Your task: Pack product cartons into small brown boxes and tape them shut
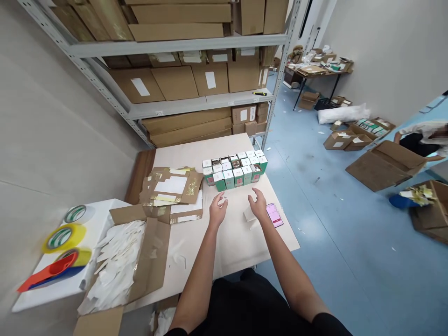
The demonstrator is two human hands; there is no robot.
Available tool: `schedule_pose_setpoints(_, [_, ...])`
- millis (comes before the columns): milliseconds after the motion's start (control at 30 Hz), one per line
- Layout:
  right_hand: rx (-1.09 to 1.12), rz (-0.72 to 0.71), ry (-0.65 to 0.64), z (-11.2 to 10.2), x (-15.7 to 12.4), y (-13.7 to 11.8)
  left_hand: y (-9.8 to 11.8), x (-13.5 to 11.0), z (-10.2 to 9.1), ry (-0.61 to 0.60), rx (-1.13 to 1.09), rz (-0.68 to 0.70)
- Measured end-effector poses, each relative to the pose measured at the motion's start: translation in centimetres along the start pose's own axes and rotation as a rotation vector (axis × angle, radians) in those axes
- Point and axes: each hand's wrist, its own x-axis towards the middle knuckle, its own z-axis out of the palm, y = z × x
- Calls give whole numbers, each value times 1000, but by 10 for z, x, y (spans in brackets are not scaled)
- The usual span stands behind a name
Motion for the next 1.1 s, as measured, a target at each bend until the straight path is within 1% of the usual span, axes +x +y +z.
schedule_pose_setpoints(100, [8,-24,-21,-2,23,5,3,5,12,-4,34,16])
schedule_pose_setpoints(167, [9,-32,-38,3,35,8,0,10,17,-7,56,12])
schedule_pose_setpoints(233, [16,-38,-69,11,45,10,-8,17,18,-11,80,-6])
schedule_pose_setpoints(333, [28,-42,-128,31,55,11,-25,35,14,-20,150,-58])
schedule_pose_setpoints(433, [29,-30,-180,54,60,10,-44,62,7,-50,237,-110])
schedule_pose_setpoints(533, [11,-25,-212,77,63,9,-60,99,5,-99,299,-177])
schedule_pose_setpoints(667, [-44,-30,-259,104,68,9,-75,150,12,-139,391,-218])
schedule_pose_setpoints(767, [-101,-39,-302,125,74,12,-87,175,17,-187,485,-241])
schedule_pose_setpoints(833, [-130,-34,-334,140,80,17,-97,182,16,-250,538,-270])
schedule_pose_setpoints(900, [-146,-17,-374,158,85,24,-108,182,10,-286,563,-270])
schedule_pose_setpoints(1000, [-144,6,-431,187,91,34,-124,175,-5,-279,540,-213])
schedule_pose_setpoints(1100, [-131,19,-458,215,94,42,-136,170,-19,-266,442,-161])
